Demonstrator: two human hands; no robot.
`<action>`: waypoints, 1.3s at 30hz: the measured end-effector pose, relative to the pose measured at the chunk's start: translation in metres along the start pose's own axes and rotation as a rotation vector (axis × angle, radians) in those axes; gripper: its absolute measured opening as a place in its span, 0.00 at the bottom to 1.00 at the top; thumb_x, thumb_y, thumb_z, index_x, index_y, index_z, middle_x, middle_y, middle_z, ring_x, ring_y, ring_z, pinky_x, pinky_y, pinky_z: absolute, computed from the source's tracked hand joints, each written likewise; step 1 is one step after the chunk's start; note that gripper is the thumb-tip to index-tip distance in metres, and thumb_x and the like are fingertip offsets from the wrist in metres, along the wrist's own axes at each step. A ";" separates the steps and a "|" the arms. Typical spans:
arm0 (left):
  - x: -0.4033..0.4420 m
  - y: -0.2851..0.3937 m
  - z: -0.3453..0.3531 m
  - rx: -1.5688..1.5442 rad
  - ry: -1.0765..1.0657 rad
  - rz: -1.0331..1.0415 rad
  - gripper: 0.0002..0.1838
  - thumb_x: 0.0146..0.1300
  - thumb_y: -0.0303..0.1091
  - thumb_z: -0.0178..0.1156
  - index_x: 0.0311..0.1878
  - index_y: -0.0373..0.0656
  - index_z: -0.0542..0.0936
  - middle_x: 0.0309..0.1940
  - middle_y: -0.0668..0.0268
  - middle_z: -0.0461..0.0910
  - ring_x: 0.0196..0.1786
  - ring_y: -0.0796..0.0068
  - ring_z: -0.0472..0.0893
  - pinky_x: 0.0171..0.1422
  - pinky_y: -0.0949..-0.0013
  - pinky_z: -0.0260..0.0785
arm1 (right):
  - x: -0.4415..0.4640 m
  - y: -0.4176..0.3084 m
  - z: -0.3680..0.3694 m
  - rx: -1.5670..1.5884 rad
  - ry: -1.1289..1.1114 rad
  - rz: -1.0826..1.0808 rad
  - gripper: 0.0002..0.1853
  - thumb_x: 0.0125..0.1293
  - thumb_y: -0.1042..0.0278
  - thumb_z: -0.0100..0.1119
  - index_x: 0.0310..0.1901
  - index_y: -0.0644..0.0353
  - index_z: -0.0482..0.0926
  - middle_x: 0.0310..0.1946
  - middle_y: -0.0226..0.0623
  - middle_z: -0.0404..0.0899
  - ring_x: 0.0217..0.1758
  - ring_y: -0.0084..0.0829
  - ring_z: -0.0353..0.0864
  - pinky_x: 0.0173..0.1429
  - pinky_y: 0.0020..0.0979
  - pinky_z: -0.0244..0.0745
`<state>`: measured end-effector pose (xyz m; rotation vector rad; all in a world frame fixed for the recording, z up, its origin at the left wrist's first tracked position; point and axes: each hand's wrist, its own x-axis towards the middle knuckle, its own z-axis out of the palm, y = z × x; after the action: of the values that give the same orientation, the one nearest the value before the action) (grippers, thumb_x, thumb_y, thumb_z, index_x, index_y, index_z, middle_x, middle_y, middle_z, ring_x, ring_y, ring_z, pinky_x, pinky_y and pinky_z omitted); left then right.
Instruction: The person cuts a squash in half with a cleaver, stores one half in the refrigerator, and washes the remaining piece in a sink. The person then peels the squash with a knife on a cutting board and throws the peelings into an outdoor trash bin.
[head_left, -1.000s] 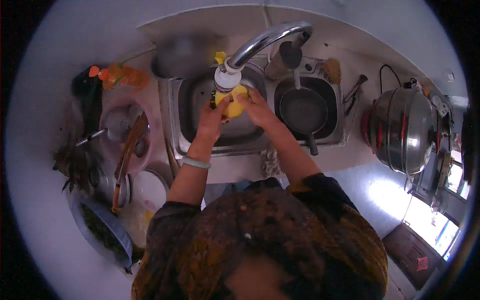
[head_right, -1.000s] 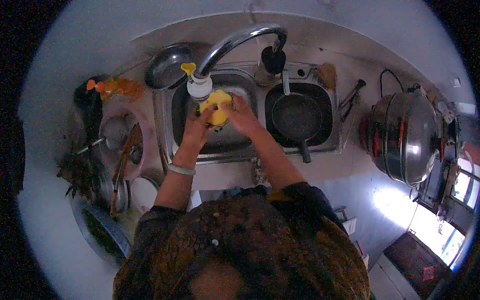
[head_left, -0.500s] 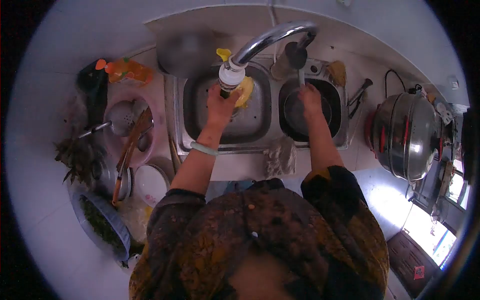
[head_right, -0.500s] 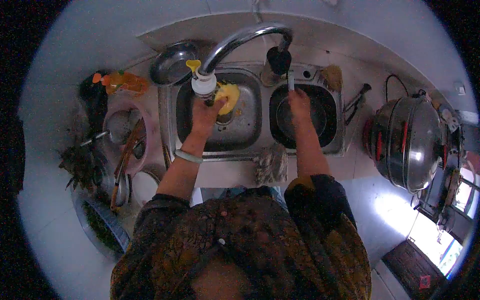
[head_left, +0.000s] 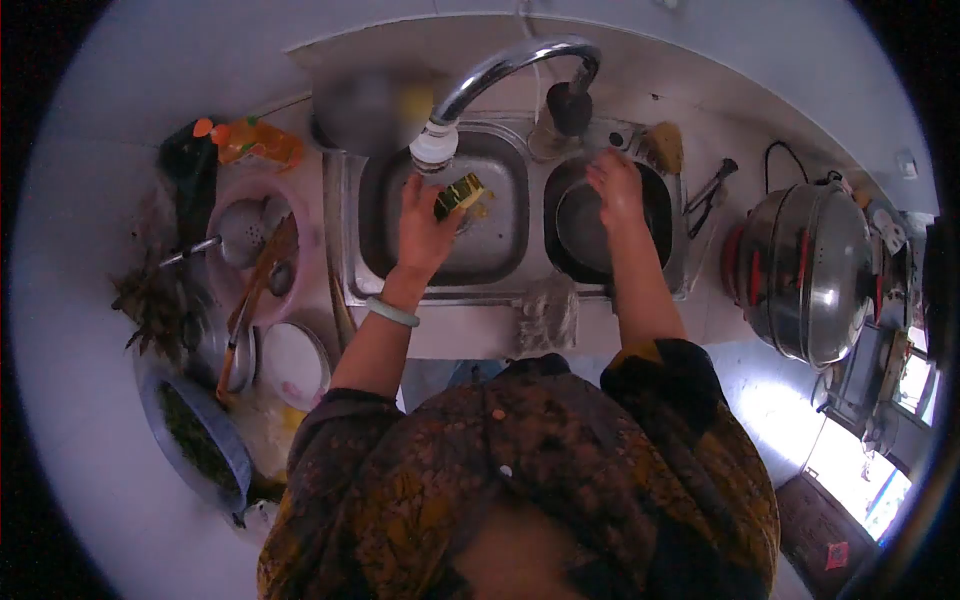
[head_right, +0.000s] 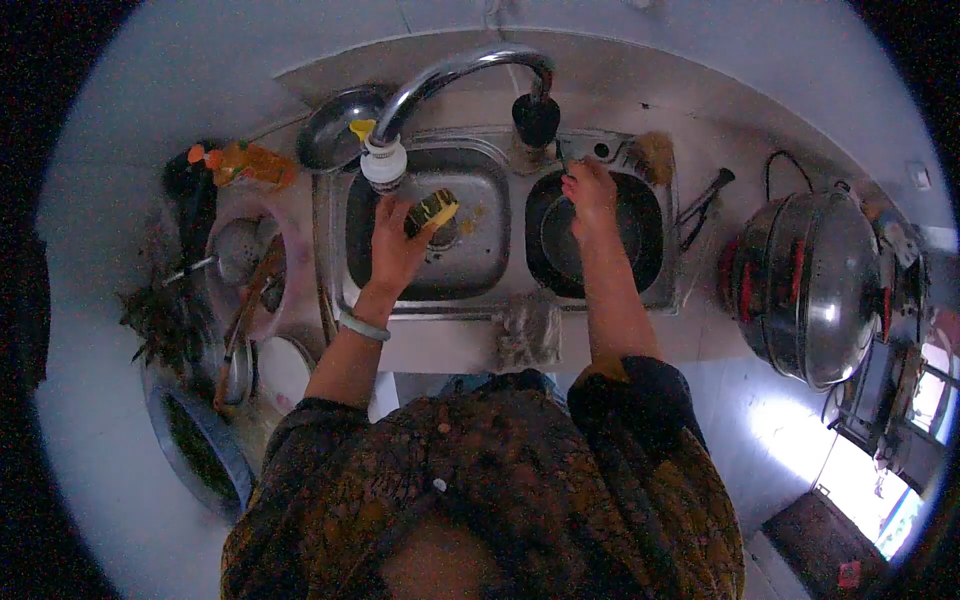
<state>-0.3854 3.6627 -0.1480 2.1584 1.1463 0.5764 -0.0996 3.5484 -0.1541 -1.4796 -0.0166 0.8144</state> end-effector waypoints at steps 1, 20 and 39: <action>-0.004 0.000 0.001 0.030 0.021 0.020 0.25 0.52 0.31 0.72 0.55 0.40 0.77 0.69 0.48 0.63 0.68 0.45 0.68 0.68 0.55 0.67 | -0.003 -0.001 0.001 -0.012 0.003 -0.024 0.27 0.64 0.65 0.61 0.63 0.63 0.69 0.44 0.38 0.77 0.46 0.31 0.78 0.50 0.33 0.76; -0.037 0.038 -0.067 -0.802 -0.209 -0.143 0.23 0.63 0.29 0.66 0.60 0.35 0.74 0.53 0.63 0.79 0.54 0.74 0.78 0.60 0.69 0.70 | -0.132 0.031 0.069 -0.098 -0.847 -0.016 0.40 0.64 0.60 0.66 0.73 0.59 0.56 0.65 0.44 0.68 0.63 0.36 0.72 0.58 0.36 0.79; -0.066 -0.092 -0.071 -0.735 -0.447 -0.086 0.30 0.72 0.44 0.57 0.67 0.34 0.64 0.60 0.57 0.72 0.61 0.65 0.73 0.62 0.64 0.67 | -0.145 0.110 0.102 -0.690 -0.634 -0.428 0.40 0.59 0.51 0.65 0.69 0.62 0.64 0.63 0.53 0.71 0.65 0.49 0.71 0.69 0.42 0.66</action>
<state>-0.5174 3.6690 -0.1672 1.4861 0.6375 0.3663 -0.3071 3.5529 -0.1687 -1.6901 -1.1480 0.9315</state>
